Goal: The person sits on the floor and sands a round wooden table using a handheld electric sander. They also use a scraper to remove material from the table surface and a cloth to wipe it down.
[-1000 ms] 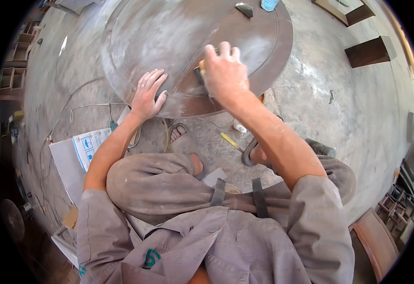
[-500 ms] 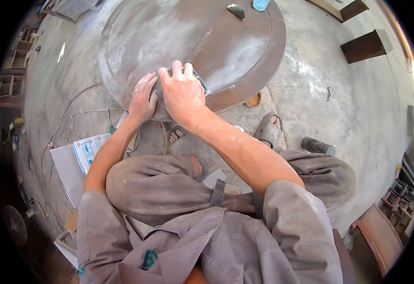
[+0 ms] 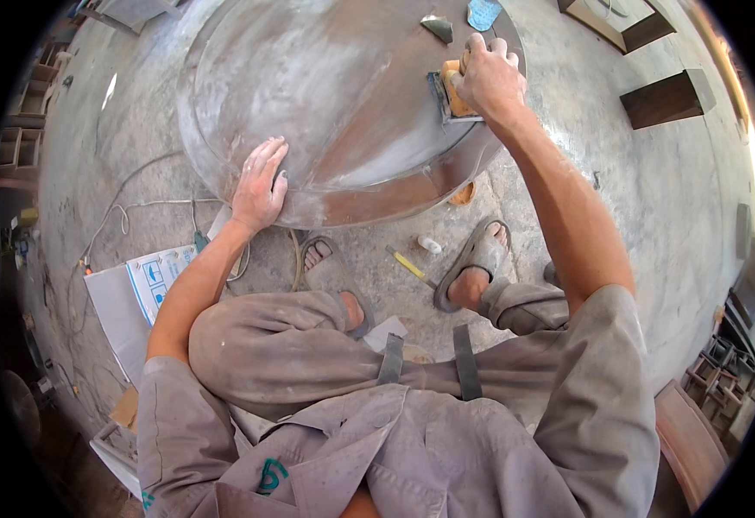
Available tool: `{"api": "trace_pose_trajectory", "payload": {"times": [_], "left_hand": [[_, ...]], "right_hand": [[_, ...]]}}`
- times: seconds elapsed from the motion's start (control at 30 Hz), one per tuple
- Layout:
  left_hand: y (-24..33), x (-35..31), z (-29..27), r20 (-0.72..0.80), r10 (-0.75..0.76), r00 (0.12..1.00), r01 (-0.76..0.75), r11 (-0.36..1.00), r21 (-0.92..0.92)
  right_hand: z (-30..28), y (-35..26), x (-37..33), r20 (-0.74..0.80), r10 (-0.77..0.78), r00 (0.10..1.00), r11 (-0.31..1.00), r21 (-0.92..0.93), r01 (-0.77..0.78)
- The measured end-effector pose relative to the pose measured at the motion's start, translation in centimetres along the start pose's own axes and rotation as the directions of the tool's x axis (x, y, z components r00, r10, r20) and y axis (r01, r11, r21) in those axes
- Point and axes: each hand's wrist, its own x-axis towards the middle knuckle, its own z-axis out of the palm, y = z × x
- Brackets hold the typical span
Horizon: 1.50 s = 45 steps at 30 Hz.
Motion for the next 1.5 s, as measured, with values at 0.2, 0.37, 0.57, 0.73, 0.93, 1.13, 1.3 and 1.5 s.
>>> {"api": "trace_pose_trajectory", "payload": {"times": [0.2, 0.37, 0.57, 0.73, 0.93, 1.13, 1.3, 1.5], "left_hand": [[-0.4, -1.4, -0.5, 0.026, -0.019, 0.999, 0.018, 1.0, 0.014], [0.9, -0.5, -0.6, 0.05, -0.05, 0.998, 0.051, 0.999, -0.018], [0.8, 0.0, -0.3, 0.032, -0.022, 0.999, 0.022, 1.0, -0.007], [0.8, 0.1, -0.1, 0.014, -0.015, 1.0, 0.015, 0.999, -0.044], [0.5, -0.8, -0.2, -0.031, 0.003, 1.0, -0.004, 0.999, -0.033], [-1.2, 1.7, -1.5, 0.043, -0.163, 0.986, 0.168, 0.958, -0.233], [7.0, 10.7, -6.6, 0.394, -0.446, 0.804, 0.591, 0.518, -0.618], [11.9, 11.3, -4.0, 0.336, -0.467, 0.818, 0.568, 0.749, -0.342]], "right_hand": [[2.5, -9.0, -6.9, -0.176, -0.133, 0.975, 0.966, 0.196, 0.167], [1.3, -15.5, -10.7, -0.073, -0.275, 0.959, 0.869, 0.409, 0.28], [1.5, -11.0, -6.6, -0.099, -0.248, 0.964, 0.896, 0.354, 0.267], [2.1, -5.0, 0.9, -0.074, -0.133, 0.988, 0.969, 0.2, 0.146], [2.3, -6.8, 1.4, -0.059, -0.023, 0.998, 0.969, 0.244, 0.036], [2.9, -14.9, -5.1, -0.039, -0.114, 0.993, 0.925, 0.359, 0.121], [2.0, -17.8, -7.7, 0.117, -0.175, 0.978, 0.904, 0.412, 0.113], [-0.9, -9.0, -8.3, 0.48, -0.48, 0.734, 0.829, 0.522, 0.201]]}}
